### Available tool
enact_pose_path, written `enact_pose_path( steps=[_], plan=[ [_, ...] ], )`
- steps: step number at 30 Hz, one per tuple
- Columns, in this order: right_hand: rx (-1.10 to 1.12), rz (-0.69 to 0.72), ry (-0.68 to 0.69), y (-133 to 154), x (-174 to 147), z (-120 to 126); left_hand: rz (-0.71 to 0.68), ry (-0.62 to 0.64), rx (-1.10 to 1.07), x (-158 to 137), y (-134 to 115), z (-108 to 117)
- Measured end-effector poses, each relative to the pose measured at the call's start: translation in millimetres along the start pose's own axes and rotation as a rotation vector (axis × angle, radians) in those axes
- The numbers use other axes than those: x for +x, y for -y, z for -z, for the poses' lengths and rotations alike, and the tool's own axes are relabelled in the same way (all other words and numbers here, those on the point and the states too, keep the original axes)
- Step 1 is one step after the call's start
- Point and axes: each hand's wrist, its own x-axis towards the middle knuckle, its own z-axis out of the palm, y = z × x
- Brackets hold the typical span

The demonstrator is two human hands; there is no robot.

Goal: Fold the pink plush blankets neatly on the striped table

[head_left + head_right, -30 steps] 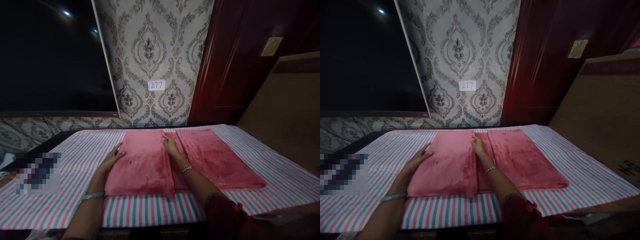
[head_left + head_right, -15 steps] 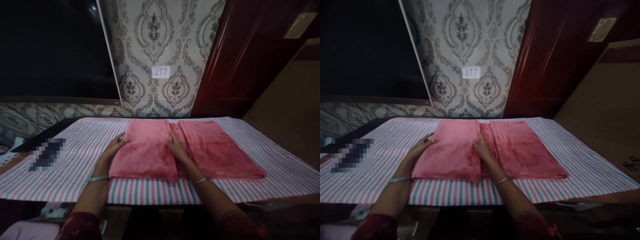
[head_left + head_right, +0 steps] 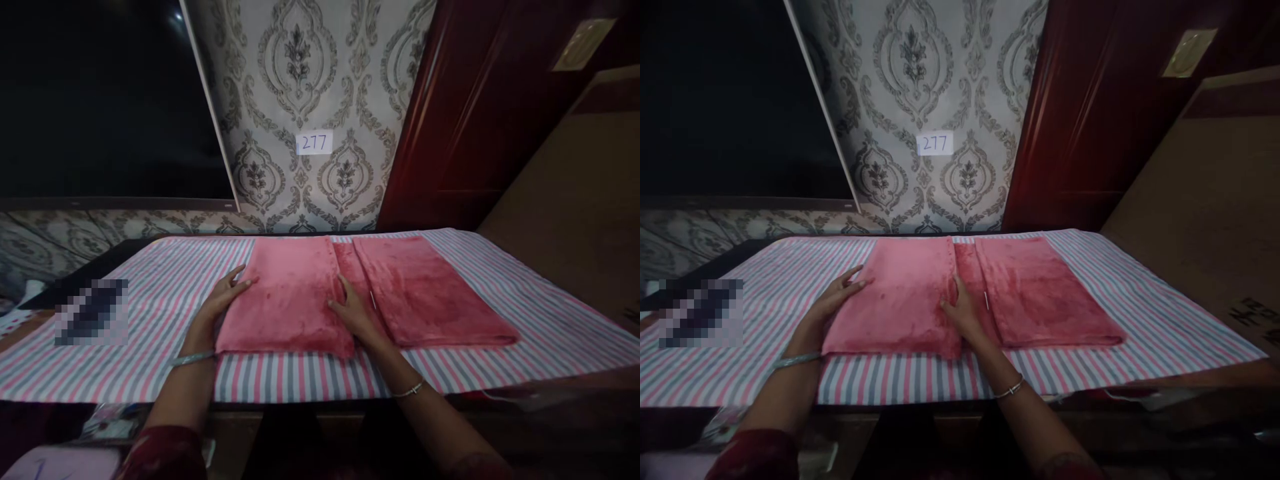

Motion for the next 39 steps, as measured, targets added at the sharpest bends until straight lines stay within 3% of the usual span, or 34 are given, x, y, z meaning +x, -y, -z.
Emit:
enact_pose_path(
  steps=[4, 8, 11, 13, 15, 18, 19, 21, 24, 27, 32, 39],
  plan=[
    [-0.056, 0.019, 0.017, 1.2, -6.5, -0.4, -0.009, 0.063, -0.008, 0.8, 2.6, 0.9],
    [-0.296, 0.043, 0.02, 19.5, -14.2, 6.0, -0.007, 0.083, 0.004, 3.0, 7.6, 2.5],
    [-0.52, 0.121, 0.066, 43.3, -25.4, 14.9, -0.048, -0.06, 0.321, 10.4, 3.0, 12.1],
    [-0.615, 0.2, 0.155, 58.1, -32.8, 18.6, -0.12, -0.193, 0.623, 19.4, -9.8, 16.3],
    [-0.645, 0.281, 0.273, 66.7, -38.4, 17.9, -0.212, -0.248, 0.83, 31.6, -29.5, 10.6],
    [-0.631, 0.325, 0.438, 65.2, -43.7, 9.3, -0.361, -0.066, 0.95, 56.0, -60.9, -23.6],
    [-0.625, 0.317, 0.476, 62.1, -45.0, 5.8, -0.403, 0.068, 0.962, 65.9, -69.2, -40.6],
    [-0.609, 0.29, 0.515, 55.3, -47.0, 0.3, -0.429, 0.182, 0.96, 88.2, -80.6, -77.5],
    [-0.569, 0.259, 0.532, 49.5, -48.0, -0.6, -0.432, 0.256, 0.949, 125.3, -87.7, -128.2],
    [-0.511, 0.231, 0.567, 49.3, -46.4, 6.8, -0.433, 0.273, 0.918, 160.4, -88.5, -162.9],
    [-0.404, 0.235, 0.66, 47.9, -45.4, 20.9, -0.436, 0.35, 0.851, 201.9, -80.3, -185.4],
    [-0.369, 0.215, 0.631, 45.1, -53.0, 21.0, -0.457, 0.431, 0.735, 233.9, -70.3, -195.2]
  ],
)
